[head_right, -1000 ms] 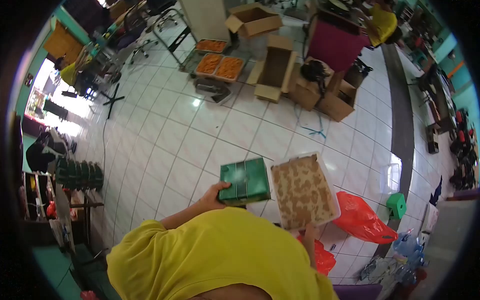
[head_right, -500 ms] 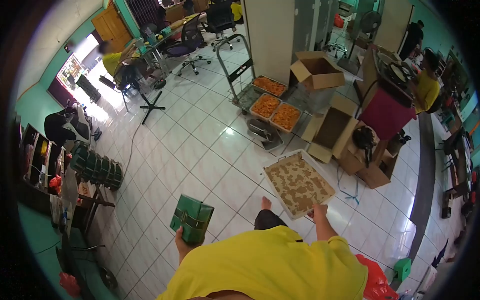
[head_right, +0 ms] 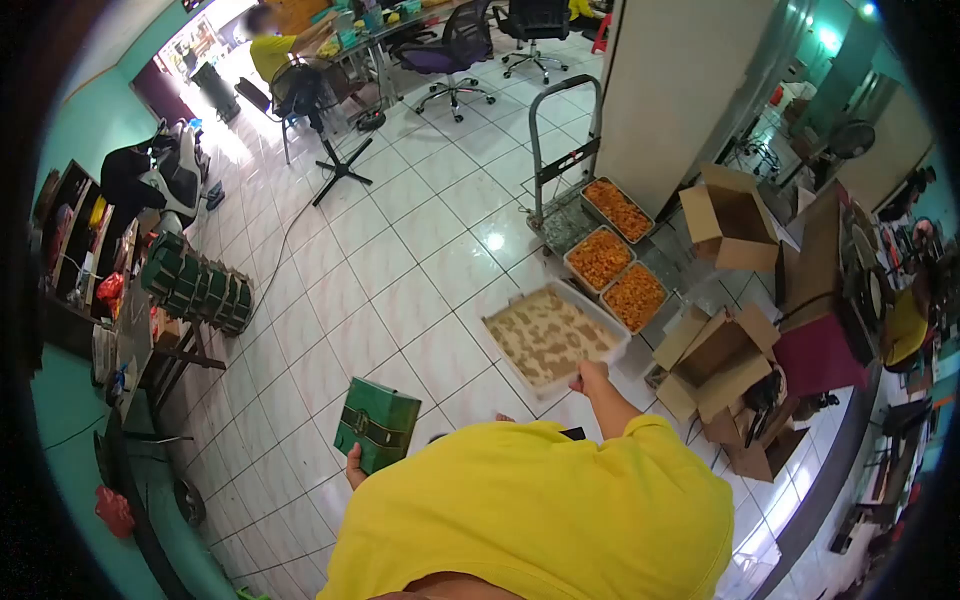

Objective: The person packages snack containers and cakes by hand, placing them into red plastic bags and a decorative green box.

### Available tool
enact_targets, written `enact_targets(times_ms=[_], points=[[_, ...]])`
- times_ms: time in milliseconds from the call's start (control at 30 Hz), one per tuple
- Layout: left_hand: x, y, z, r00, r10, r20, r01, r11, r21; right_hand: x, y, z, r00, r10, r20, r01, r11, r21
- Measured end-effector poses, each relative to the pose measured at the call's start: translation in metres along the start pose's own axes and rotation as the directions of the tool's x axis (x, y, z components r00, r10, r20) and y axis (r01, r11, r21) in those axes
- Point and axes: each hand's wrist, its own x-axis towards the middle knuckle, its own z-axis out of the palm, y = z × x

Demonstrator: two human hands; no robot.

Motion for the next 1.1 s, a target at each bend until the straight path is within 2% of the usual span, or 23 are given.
enact_targets(times_ms=[67, 133, 233, 267, 333, 367, 433, 467, 533, 567, 667, 733, 833, 900, 967, 1033, 1100], points=[[0.008, 0.011, 0.028, 1.000, 0.014, 0.001, -0.014, 0.999, -0.052, 0.027, -0.028, 0.045, 0.997, -0.032, 0.069, 0.033, 0.999, -0.020], [0.027, 0.024, 0.043, 0.990, 0.052, -0.131, -0.063, 0.995, -0.082, 0.040, -0.058, 0.092, 0.991, -0.038, 0.126, 0.040, 0.999, -0.013], [0.054, 0.049, 0.053, 0.994, 0.034, -0.107, -0.036, 0.999, -0.022, 0.047, -0.099, 0.158, 0.990, 0.012, 0.138, -0.010, 1.000, -0.017], [0.071, 0.060, 0.044, 0.994, 0.023, -0.104, -0.022, 1.000, 0.010, 0.049, -0.109, 0.179, 0.992, 0.028, 0.127, -0.029, 1.000, 0.009], [0.129, 0.087, 0.016, 0.984, -0.092, -0.150, 0.083, 0.995, -0.061, 0.049, -0.128, 0.219, 0.985, 0.033, 0.168, -0.031, 0.999, -0.013], [0.159, 0.102, 0.013, 0.983, -0.094, -0.160, 0.094, 0.996, -0.007, 0.046, -0.130, 0.237, 0.985, 0.064, 0.163, -0.070, 0.997, 0.028], [0.212, 0.119, 0.019, 0.986, 0.118, -0.120, -0.112, 0.992, 0.056, 0.041, -0.148, 0.267, 0.977, 0.129, 0.172, -0.131, 0.991, 0.002], [0.225, 0.136, 0.045, 0.988, 0.102, -0.119, -0.093, 0.993, 0.076, 0.041, -0.157, 0.277, 0.976, 0.108, 0.187, -0.108, 0.994, -0.009], [0.264, 0.162, 0.113, 0.997, -0.072, -0.011, 0.073, 0.970, 0.234, 0.050, -0.168, 0.300, 0.980, 0.099, 0.173, -0.107, 0.994, 0.036], [0.283, 0.168, 0.148, 0.995, -0.096, -0.002, 0.094, 0.967, 0.237, 0.056, -0.182, 0.312, 0.982, 0.068, 0.176, -0.082, 0.994, 0.072], [0.342, 0.186, 0.251, 0.994, -0.103, 0.029, 0.097, 0.980, 0.174, 0.078, -0.207, 0.347, 0.974, 0.085, 0.210, -0.130, 0.968, 0.213], [0.377, 0.192, 0.303, 0.992, -0.102, 0.077, 0.089, 0.984, 0.156, 0.090, -0.222, 0.371, 0.961, 0.122, 0.250, -0.181, 0.957, 0.226], [0.427, 0.185, 0.366, 0.977, -0.133, 0.164, 0.102, 0.977, 0.187, 0.121, -0.248, 0.414, 0.975, 0.125, 0.182, -0.173, 0.945, 0.279], [0.460, 0.173, 0.394, 0.969, -0.191, 0.156, 0.158, 0.967, 0.200, 0.154, -0.274, 0.442, 0.969, 0.199, 0.150, -0.243, 0.890, 0.387], [0.490, 0.159, 0.409, 0.969, -0.215, 0.120, 0.193, 0.966, 0.169, 0.200, -0.298, 0.471, 0.972, 0.219, 0.088, -0.235, 0.870, 0.434], [0.516, 0.156, 0.406, 0.932, -0.361, 0.015, 0.353, 0.919, 0.177, 0.242, -0.327, 0.496, 0.959, 0.275, 0.072, -0.272, 0.816, 0.510], [0.510, 0.156, 0.438, 0.949, -0.269, -0.162, 0.310, 0.887, 0.342, 0.283, -0.354, 0.516, 0.958, 0.286, 0.030, -0.248, 0.768, 0.591]])
